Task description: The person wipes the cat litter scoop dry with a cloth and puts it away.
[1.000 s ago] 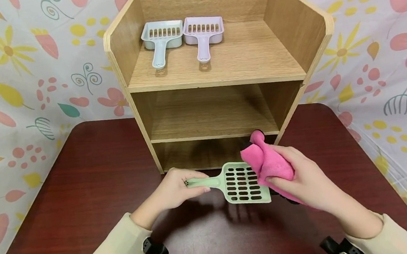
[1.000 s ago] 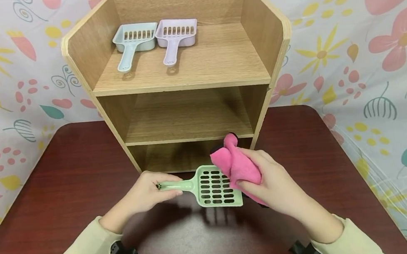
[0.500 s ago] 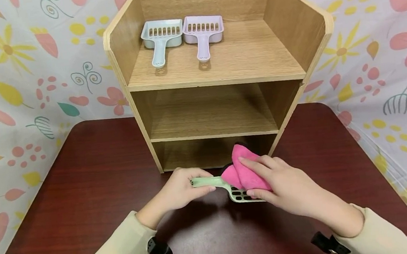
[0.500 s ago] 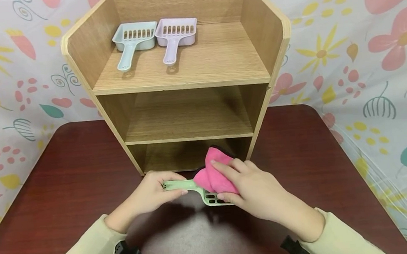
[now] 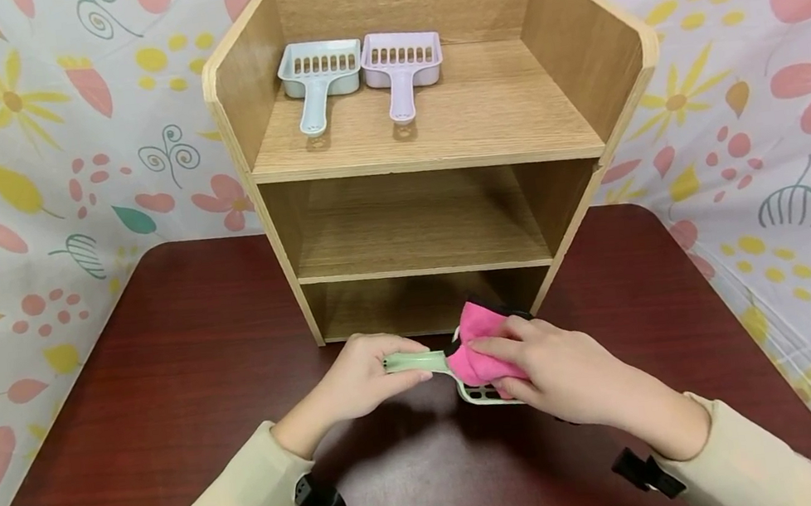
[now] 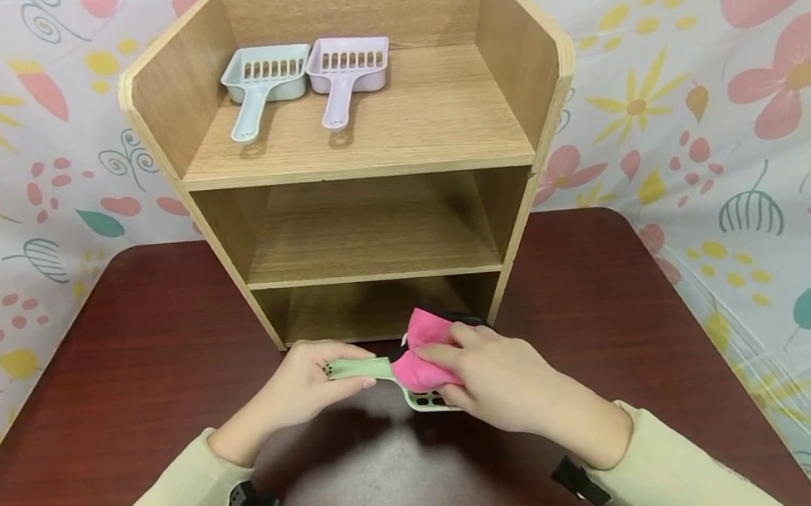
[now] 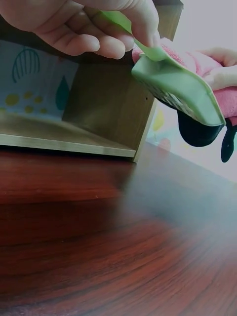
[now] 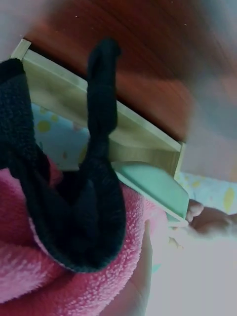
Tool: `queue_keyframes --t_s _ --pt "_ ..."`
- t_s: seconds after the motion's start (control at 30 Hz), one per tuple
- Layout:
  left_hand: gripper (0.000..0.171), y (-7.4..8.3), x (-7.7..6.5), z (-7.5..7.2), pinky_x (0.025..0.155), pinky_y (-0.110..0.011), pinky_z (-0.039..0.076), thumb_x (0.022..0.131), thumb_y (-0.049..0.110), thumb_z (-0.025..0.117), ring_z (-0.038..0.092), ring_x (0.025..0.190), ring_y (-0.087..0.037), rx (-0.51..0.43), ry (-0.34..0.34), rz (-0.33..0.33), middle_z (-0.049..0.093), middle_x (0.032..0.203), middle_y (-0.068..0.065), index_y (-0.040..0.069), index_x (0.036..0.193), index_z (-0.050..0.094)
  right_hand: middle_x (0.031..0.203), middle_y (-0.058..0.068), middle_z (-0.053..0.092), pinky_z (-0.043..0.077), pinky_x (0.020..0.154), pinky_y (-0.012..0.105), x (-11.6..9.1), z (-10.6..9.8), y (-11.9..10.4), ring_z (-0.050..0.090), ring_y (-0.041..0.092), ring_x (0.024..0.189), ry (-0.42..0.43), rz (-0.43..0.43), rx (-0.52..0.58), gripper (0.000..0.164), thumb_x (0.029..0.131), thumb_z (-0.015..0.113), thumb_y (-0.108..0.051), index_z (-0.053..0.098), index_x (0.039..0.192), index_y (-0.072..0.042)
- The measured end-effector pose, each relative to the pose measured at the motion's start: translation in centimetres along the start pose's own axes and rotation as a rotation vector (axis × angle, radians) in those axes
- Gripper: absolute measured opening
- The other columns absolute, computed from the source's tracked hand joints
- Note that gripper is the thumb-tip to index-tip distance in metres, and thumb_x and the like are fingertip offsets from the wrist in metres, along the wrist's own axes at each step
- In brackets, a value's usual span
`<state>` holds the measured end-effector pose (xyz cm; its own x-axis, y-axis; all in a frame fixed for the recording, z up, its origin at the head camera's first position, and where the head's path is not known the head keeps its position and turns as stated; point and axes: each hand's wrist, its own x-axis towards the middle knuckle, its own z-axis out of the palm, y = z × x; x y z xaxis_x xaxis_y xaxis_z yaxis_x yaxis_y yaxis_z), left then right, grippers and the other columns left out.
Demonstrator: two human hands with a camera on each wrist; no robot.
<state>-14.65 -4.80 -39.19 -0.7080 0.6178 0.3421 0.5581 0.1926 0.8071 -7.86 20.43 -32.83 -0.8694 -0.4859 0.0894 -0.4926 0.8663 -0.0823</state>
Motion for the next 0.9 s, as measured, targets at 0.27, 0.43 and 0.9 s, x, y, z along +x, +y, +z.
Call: queue_keyframes --t_s 0.27,0.43,0.9 --pt "0.021 0.2 0.4 0.5 0.062 -0.019 0.049 0.077 0.014 0.076 0.053 0.068 0.000 0.008 0.003 -0.008 0.073 0.083 -0.002 0.008 0.098 0.074 0.113 -0.002 0.059 0.051 0.059 0.037 0.1 0.8 0.3 0.060 0.020 0.090 0.025 0.005 -0.080 0.045 0.078 0.070 -0.025 0.063 0.123 -0.028" --pt "0.022 0.0 0.3 0.4 0.061 -0.018 0.049 0.078 0.015 0.076 0.052 0.067 0.001 0.018 -0.002 -0.026 0.073 0.084 -0.003 0.007 0.098 0.074 0.110 0.003 0.060 0.051 0.058 0.039 -0.1 0.5 0.9 0.059 0.022 0.085 -0.032 0.034 -0.097 0.042 0.079 0.069 -0.025 0.064 0.120 -0.029" --pt "0.023 -0.7 0.3 0.1 0.061 -0.018 0.048 0.078 0.015 0.076 0.052 0.067 0.001 0.039 0.007 -0.037 0.074 0.084 -0.003 0.006 0.099 0.073 0.088 -0.003 0.053 0.044 0.049 0.034 -0.3 -0.4 2.5 0.048 0.014 0.068 -0.086 0.030 -0.110 0.042 0.074 0.074 -0.022 0.068 0.115 -0.027"
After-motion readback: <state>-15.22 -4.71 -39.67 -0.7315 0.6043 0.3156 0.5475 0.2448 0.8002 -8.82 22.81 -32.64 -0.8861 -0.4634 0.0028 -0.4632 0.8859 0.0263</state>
